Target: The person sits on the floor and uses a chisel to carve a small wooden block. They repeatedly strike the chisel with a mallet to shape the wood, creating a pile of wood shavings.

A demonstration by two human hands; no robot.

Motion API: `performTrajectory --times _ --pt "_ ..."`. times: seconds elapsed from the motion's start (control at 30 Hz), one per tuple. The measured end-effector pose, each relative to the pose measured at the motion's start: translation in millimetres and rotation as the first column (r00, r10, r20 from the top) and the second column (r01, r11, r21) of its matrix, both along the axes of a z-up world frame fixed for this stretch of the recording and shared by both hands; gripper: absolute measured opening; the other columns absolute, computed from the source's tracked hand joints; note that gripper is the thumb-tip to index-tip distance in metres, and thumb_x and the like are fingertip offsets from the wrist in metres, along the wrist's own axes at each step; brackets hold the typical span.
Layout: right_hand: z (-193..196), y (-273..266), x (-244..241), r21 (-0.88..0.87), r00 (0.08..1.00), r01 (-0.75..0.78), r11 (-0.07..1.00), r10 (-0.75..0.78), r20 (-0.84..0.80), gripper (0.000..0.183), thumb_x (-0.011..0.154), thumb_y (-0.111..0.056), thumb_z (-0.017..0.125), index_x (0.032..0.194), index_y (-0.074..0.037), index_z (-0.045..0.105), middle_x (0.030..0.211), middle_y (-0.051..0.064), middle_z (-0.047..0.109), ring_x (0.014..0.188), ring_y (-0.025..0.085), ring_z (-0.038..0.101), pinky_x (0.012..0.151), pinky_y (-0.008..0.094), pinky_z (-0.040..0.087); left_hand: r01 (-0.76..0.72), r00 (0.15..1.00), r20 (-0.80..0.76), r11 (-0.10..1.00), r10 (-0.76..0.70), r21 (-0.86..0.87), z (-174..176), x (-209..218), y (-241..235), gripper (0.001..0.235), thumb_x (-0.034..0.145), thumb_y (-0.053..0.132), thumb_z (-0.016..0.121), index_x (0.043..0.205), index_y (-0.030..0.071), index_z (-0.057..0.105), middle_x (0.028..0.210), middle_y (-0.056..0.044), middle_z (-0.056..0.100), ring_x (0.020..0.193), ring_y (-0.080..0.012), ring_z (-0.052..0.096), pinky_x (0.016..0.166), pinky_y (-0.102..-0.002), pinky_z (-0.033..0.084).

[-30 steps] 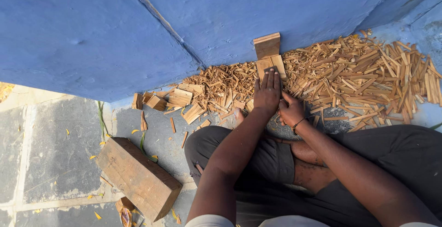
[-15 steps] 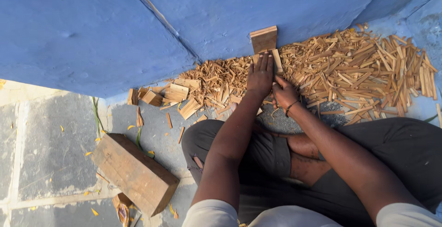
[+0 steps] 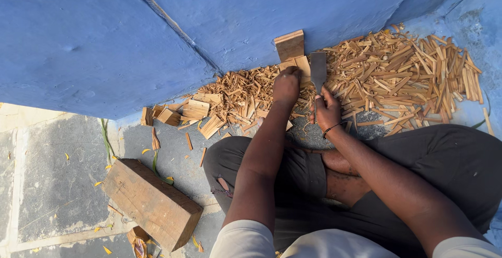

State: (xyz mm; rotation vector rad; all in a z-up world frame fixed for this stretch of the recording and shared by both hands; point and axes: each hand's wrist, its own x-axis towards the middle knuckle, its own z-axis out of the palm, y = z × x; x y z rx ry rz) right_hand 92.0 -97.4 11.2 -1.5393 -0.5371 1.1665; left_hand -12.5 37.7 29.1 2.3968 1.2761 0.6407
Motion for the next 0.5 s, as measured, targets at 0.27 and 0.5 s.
performTrajectory --times 0.27,0.5 --pt "-5 -2 0 -0.024 0.996 -0.083 0.996 0.083 -0.034 0.055 0.109 -0.022 0.048 0.161 -0.015 0.034 0.078 0.005 0.059 0.052 0.012 0.056 0.045 0.031 0.05 -0.061 0.998 0.009 0.993 0.061 0.099 -7 -4 -2 0.023 0.095 0.013 0.058 0.106 0.009 0.077 0.114 -0.009 0.073 0.106 -0.032 0.069 0.094 -0.045 0.052" --pt "-11 -12 3 -0.053 0.993 -0.116 0.992 0.115 -0.022 0.055 0.108 -0.021 0.049 0.161 -0.014 0.035 0.078 0.006 0.06 0.053 0.012 0.056 0.045 0.032 0.049 -0.062 0.996 0.067 0.996 0.057 0.069 -9 -3 -1 0.022 0.096 0.018 0.064 0.114 0.012 0.074 0.123 -0.007 0.072 0.115 -0.031 0.066 0.1 -0.046 0.051"
